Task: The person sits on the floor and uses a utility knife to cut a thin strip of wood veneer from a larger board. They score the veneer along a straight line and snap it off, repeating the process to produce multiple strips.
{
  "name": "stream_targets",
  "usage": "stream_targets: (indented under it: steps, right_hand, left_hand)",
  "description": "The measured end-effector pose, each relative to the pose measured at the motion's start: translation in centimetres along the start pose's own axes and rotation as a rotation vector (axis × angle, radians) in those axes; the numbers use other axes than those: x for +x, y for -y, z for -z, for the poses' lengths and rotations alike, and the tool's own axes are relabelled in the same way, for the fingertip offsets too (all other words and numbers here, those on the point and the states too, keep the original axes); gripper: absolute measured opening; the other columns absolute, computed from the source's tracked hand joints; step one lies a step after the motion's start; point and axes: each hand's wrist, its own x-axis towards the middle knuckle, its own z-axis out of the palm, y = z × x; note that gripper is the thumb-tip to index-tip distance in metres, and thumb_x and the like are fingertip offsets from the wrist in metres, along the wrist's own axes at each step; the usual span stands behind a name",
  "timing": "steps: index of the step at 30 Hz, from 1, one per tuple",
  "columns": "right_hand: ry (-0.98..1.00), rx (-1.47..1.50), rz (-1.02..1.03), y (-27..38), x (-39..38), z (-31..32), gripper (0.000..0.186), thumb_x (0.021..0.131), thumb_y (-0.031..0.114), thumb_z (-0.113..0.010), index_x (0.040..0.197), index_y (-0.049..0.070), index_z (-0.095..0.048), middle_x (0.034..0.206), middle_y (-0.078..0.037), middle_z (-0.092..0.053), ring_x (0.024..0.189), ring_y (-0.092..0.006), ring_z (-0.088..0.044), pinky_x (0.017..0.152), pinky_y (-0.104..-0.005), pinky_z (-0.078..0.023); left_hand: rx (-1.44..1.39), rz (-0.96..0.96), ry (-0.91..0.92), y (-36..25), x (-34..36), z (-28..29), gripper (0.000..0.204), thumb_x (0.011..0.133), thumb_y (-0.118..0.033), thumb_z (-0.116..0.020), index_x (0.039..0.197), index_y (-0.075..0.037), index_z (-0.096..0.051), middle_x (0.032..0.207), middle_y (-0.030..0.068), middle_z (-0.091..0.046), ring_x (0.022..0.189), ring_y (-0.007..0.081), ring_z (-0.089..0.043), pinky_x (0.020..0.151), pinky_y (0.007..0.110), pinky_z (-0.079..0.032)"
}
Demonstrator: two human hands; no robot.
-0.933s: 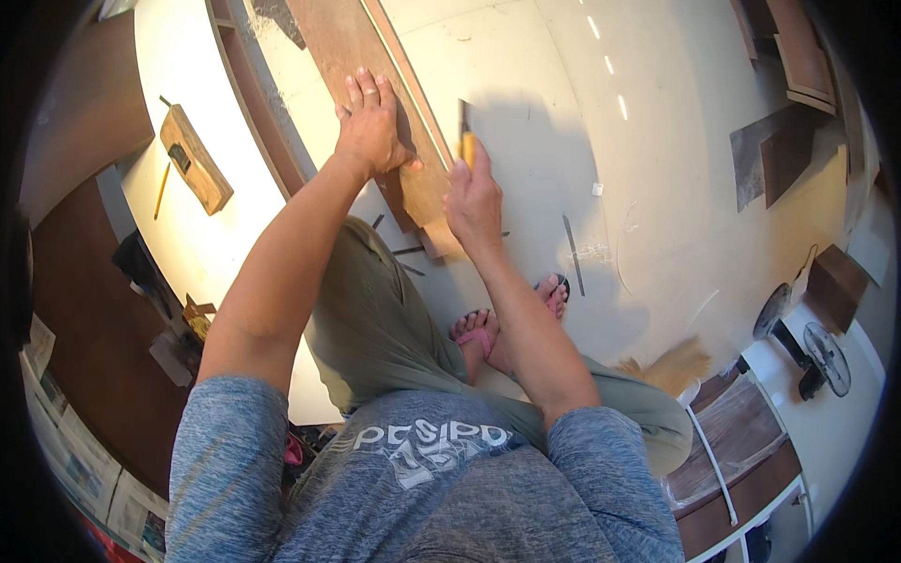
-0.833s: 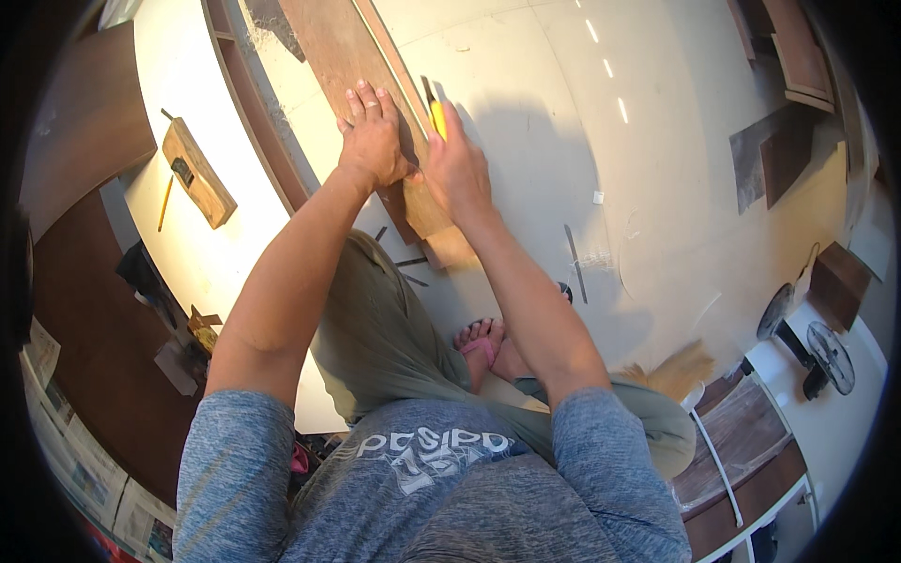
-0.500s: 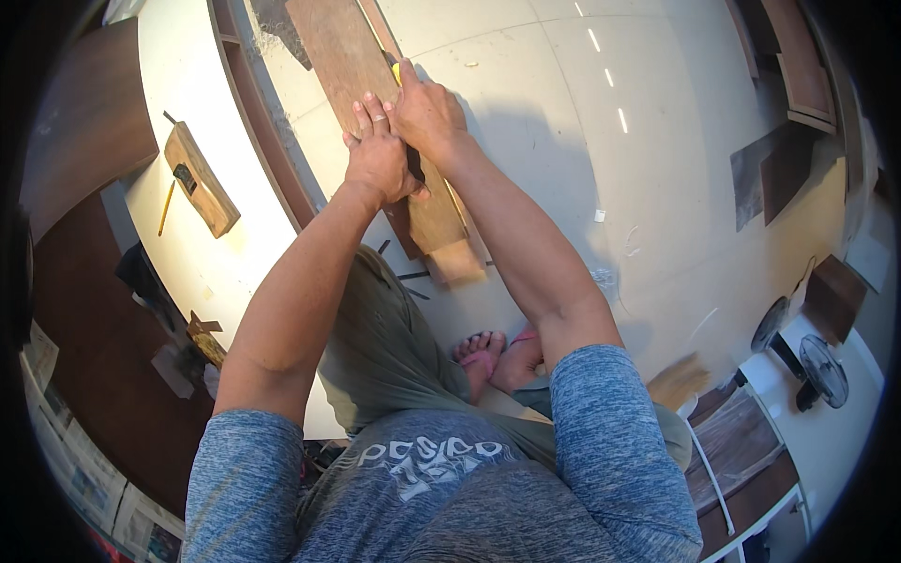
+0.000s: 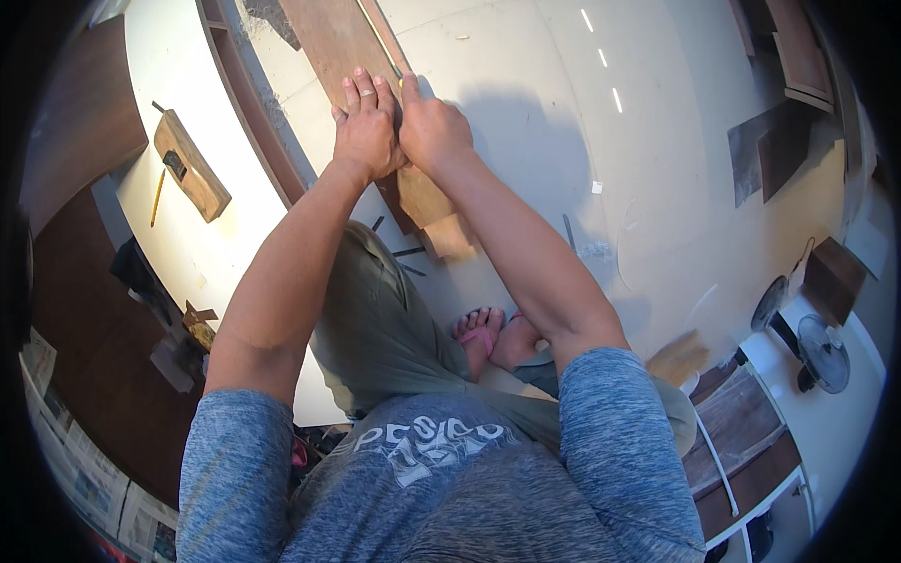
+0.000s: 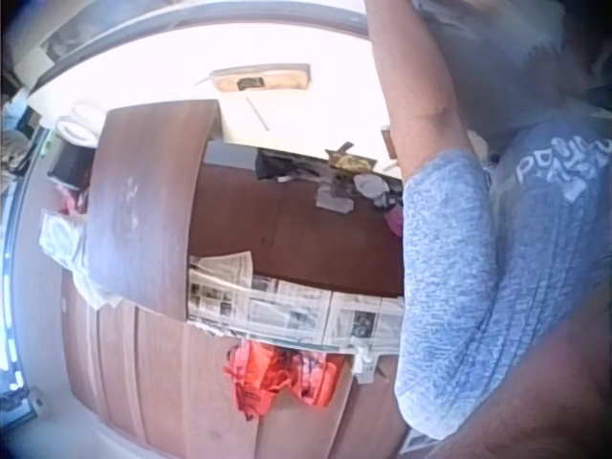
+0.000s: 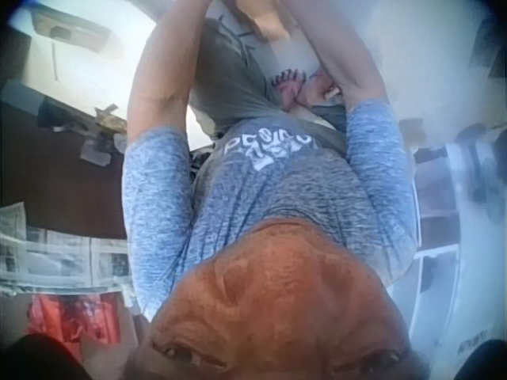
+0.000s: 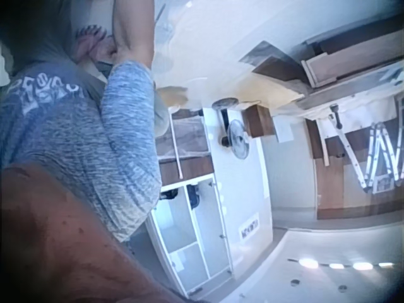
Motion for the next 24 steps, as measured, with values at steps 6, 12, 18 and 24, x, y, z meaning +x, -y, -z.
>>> stream_targets:
  steps: [6, 12, 18, 24]
  right_hand:
    - [0.011, -0.028, -0.012, -2.3, -6.0, -2.0, 0.060, 0.096, 0.017, -0.050, 0.152, 0.009, -0.031, 0.091, -0.027, -0.069, 0.084, -0.0455, -0.070, 0.076, -0.0542, -0.057]
    - [0.082, -0.061, -0.046, -4.9, -13.7, -4.0, 0.063, 0.095, 0.016, -0.050, 0.154, 0.008, -0.031, 0.089, -0.027, -0.067, 0.077, -0.0465, -0.069, 0.070, -0.0553, -0.057]
    - [0.143, -0.030, -0.100, -6.9, -19.3, -4.7, 0.061, 0.095, 0.016, -0.049, 0.153, 0.007, -0.032, 0.084, -0.028, -0.067, 0.076, -0.0478, -0.068, 0.071, -0.0572, -0.055]
    - [0.034, 0.085, -0.107, -4.7, -16.3, 0.2, 0.055, 0.096, 0.016, -0.048, 0.150, 0.011, -0.037, 0.080, -0.029, -0.068, 0.078, -0.0497, -0.067, 0.073, -0.0590, -0.053]
  left_hand:
    - [0.043, 0.000, 0.062, -0.5, -0.1, 1.0, 0.136, 0.057, -0.047, -0.094, 0.156, 0.007, -0.018, 0.163, 0.0341, -0.011, 0.152, 0.0503, -0.014, 0.114, 0.065, -0.032]
    - [0.035, 0.014, 0.098, -0.7, -0.4, 1.6, 0.142, 0.055, -0.050, -0.095, 0.157, 0.007, -0.015, 0.163, 0.0344, -0.010, 0.152, 0.0498, -0.012, 0.116, 0.064, -0.031]
    - [0.047, 0.014, 0.098, -0.6, -0.2, 1.5, 0.143, 0.054, -0.051, -0.095, 0.157, 0.007, -0.014, 0.164, 0.0340, -0.009, 0.153, 0.0491, -0.010, 0.116, 0.064, -0.030]
    - [0.031, 0.015, 0.097, -0.6, -0.2, 1.4, 0.143, 0.054, -0.051, -0.095, 0.156, 0.008, -0.014, 0.163, 0.0345, -0.009, 0.152, 0.0503, -0.011, 0.116, 0.065, -0.030]
